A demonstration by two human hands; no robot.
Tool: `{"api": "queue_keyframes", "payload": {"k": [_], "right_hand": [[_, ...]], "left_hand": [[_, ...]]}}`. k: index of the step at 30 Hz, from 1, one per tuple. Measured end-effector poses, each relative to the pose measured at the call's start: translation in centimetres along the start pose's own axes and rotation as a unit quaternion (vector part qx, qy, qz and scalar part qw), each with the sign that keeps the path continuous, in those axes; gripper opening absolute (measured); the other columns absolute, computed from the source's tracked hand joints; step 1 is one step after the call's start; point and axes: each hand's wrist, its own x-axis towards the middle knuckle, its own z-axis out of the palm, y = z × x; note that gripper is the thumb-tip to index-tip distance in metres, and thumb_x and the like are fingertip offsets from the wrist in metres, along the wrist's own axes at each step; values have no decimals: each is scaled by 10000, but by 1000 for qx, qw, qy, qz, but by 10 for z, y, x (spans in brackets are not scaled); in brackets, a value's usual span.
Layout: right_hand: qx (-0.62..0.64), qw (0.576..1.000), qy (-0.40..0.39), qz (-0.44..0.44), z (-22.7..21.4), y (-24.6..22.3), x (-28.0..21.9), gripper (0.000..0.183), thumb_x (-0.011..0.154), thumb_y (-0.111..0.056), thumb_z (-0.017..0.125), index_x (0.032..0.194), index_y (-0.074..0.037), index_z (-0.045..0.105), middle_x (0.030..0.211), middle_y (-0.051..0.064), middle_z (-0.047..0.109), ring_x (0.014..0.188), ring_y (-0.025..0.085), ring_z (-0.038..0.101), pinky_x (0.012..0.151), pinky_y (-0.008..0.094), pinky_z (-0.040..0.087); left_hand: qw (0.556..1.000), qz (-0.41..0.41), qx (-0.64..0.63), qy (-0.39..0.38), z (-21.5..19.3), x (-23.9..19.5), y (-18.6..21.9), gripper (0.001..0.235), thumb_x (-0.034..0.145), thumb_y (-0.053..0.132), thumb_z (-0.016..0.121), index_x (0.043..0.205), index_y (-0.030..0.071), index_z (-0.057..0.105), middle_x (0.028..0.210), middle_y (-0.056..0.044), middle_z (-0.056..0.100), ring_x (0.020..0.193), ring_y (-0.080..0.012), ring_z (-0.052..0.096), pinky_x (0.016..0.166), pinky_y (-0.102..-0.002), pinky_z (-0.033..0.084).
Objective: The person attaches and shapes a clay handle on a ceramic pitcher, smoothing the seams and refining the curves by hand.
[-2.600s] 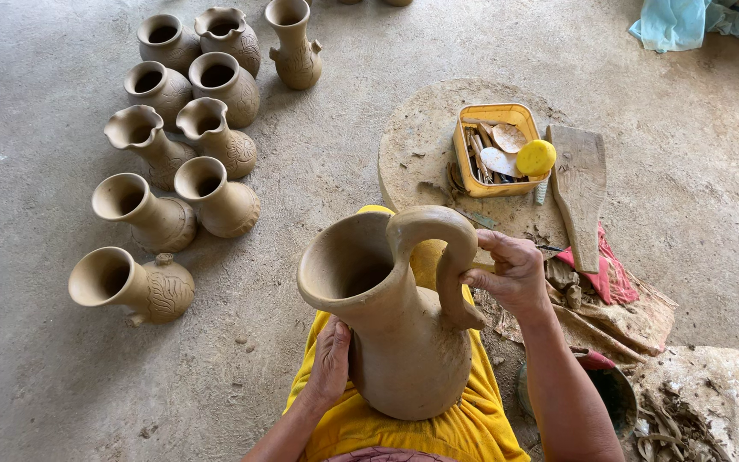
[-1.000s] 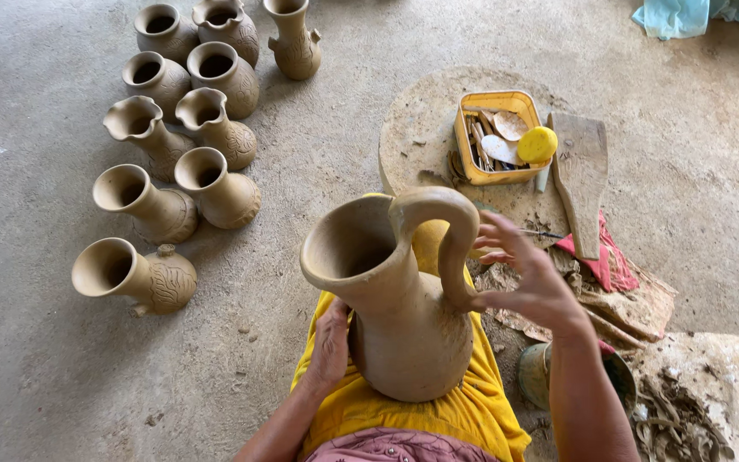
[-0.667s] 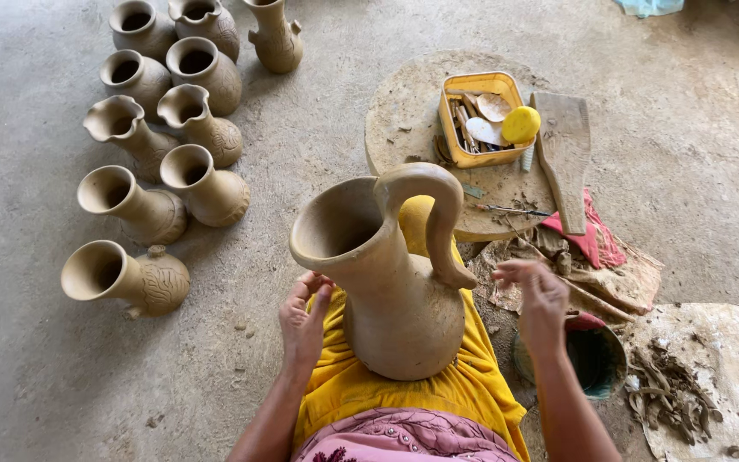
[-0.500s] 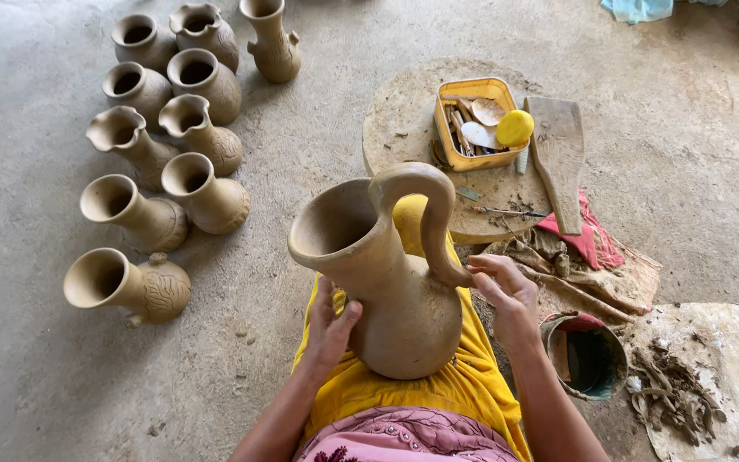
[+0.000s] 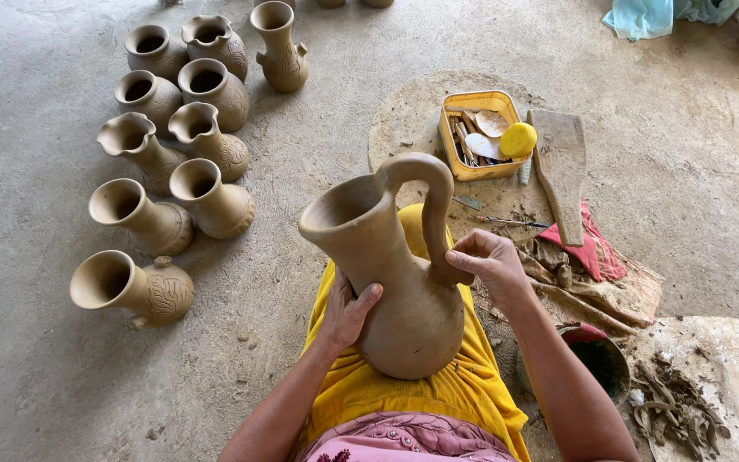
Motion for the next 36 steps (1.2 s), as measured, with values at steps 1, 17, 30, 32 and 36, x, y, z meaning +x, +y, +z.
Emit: {"api": "queue_keyframes", "payload": {"k": [1, 17, 30, 32, 36], "right_hand": [[3, 1000, -8, 13, -1, -1, 0, 212, 839, -90, 834, 973, 33, 723, 852, 95, 727, 742, 133, 655, 674, 276, 540], [-256, 962, 92, 24, 28, -24, -33, 329, 918, -182, 723, 1238, -106, 732, 1069, 95, 793, 914, 167, 742, 816, 329, 603], [-179, 981, 8, -79, 19, -29, -42, 440, 876, -81, 704, 1310, -29, 655, 1185, 104, 738, 1054, 141, 689, 936, 277, 552], [-191, 979, 39, -54, 28, -26, -39, 406, 880, -69, 720, 1283, -34, 687, 1147, 104, 757, 1021, 153, 710, 926, 280, 563], [-252, 963, 100, 3, 33, -20, -31, 293, 931, -127, 742, 1214, -54, 757, 1092, 135, 804, 942, 192, 747, 864, 324, 611]], "left_hand": [[1000, -6, -10, -1, 0, 2, 0, 1024, 822, 630, 722, 1532, 7, 328, 1472, -173, 526, 1381, -276, 485, 1159, -400, 380], [997, -67, -25, -9, 1, 14, -2, 1116, 766, 578, 775, 1562, 9, 239, 1506, -228, 464, 1419, -320, 447, 1173, -434, 376], [999, -47, -23, -1, 2, 13, 3, 1023, 807, 482, 774, 1554, 4, 264, 1503, -198, 481, 1406, -285, 458, 1167, -410, 372], [999, -46, -13, -1, 2, 12, 3, 1010, 807, 487, 767, 1544, 2, 277, 1486, -202, 510, 1392, -286, 488, 1158, -410, 395], [999, -44, -31, -1, 3, 13, 2, 1028, 802, 501, 774, 1545, -3, 273, 1493, -218, 495, 1397, -303, 468, 1163, -421, 383]]}}
